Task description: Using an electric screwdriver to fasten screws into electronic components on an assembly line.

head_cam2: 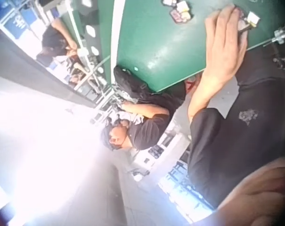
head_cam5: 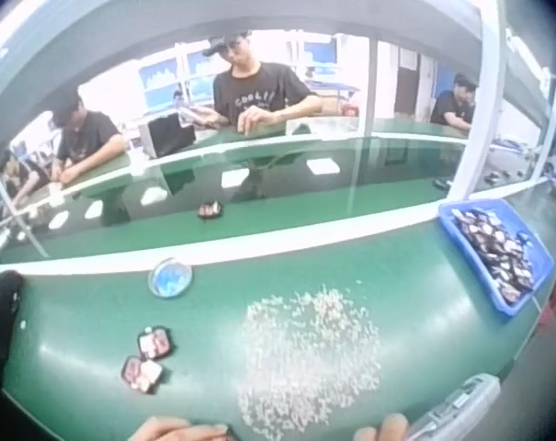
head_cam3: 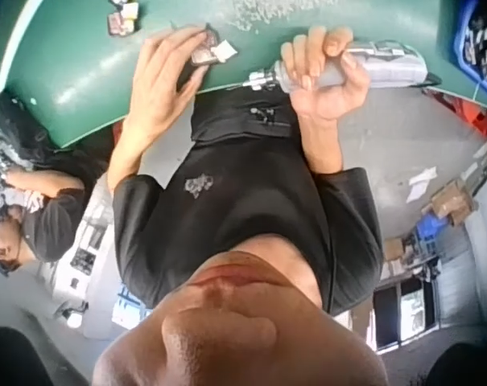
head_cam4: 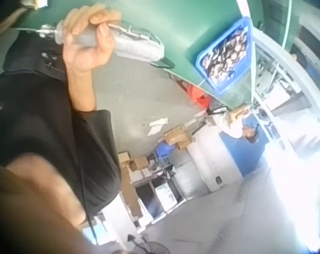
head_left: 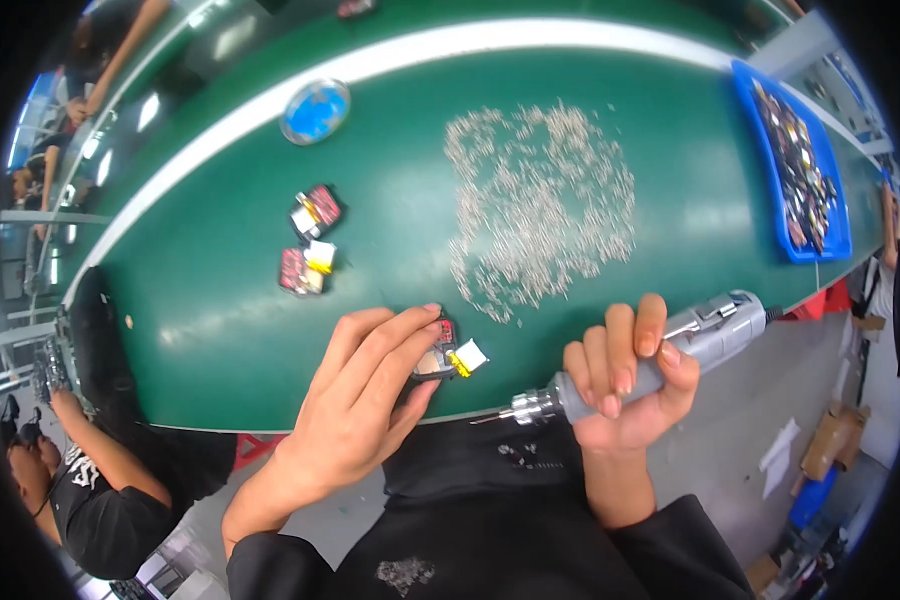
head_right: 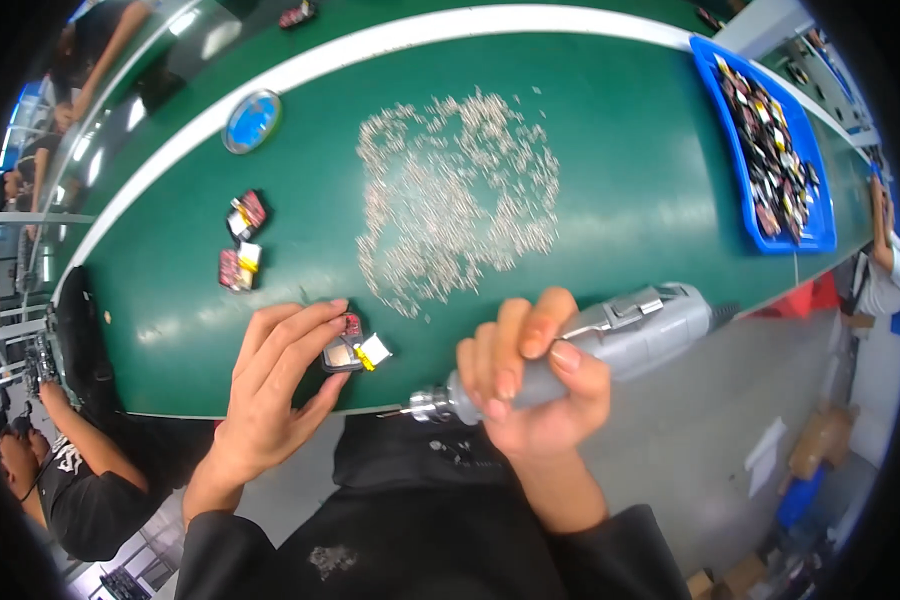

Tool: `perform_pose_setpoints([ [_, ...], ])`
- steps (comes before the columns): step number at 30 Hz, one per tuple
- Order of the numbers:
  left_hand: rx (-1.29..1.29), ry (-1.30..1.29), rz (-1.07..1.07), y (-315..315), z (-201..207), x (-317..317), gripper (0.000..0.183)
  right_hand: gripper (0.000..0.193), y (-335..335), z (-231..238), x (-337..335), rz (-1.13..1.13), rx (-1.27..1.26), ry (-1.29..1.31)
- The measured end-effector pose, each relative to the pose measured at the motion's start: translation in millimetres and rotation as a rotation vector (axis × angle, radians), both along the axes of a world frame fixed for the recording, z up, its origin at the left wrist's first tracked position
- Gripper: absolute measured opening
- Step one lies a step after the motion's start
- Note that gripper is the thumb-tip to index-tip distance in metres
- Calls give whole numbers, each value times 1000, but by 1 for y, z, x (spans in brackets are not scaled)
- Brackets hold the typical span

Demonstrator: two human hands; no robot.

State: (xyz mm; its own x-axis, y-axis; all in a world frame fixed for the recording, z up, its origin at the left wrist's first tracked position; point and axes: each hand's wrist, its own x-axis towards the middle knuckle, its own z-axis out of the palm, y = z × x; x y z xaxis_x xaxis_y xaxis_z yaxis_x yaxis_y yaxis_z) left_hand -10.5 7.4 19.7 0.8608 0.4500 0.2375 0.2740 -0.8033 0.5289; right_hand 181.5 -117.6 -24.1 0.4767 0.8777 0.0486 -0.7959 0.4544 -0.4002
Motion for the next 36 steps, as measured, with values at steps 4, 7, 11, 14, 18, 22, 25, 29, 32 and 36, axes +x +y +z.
perform_pose_setpoints([
  [4,-75,-21,-11,-9,-11,6,46,14,-16,7,-12,60,31,9],
  [7,-62,-33,47,-15,-9,11,42,13,-21,7,-24,112,45,27],
  [11,11,28,24,-16,-7,15,37,13,-24,11,-41,165,-45,2],
  [14,206,13,-55,-13,-14,16,34,13,-27,10,-54,211,-86,34],
  [18,485,-19,-148,-15,-19,17,31,13,-28,2,-72,148,-134,51],
  [22,545,-7,-206,-18,-17,19,29,14,-26,-3,-81,100,-223,-56],
  [25,529,6,-195,-22,-15,20,29,14,-25,0,-82,108,-256,-31],
  [29,539,-20,-157,-28,-19,20,31,14,-24,-2,-81,109,-232,-23],
  [32,462,-2,-131,-29,-17,20,34,13,-28,-2,-77,129,-248,-13],
  [36,435,-10,-91,-31,-21,18,43,21,-29,11,-63,82,-309,-216],
])
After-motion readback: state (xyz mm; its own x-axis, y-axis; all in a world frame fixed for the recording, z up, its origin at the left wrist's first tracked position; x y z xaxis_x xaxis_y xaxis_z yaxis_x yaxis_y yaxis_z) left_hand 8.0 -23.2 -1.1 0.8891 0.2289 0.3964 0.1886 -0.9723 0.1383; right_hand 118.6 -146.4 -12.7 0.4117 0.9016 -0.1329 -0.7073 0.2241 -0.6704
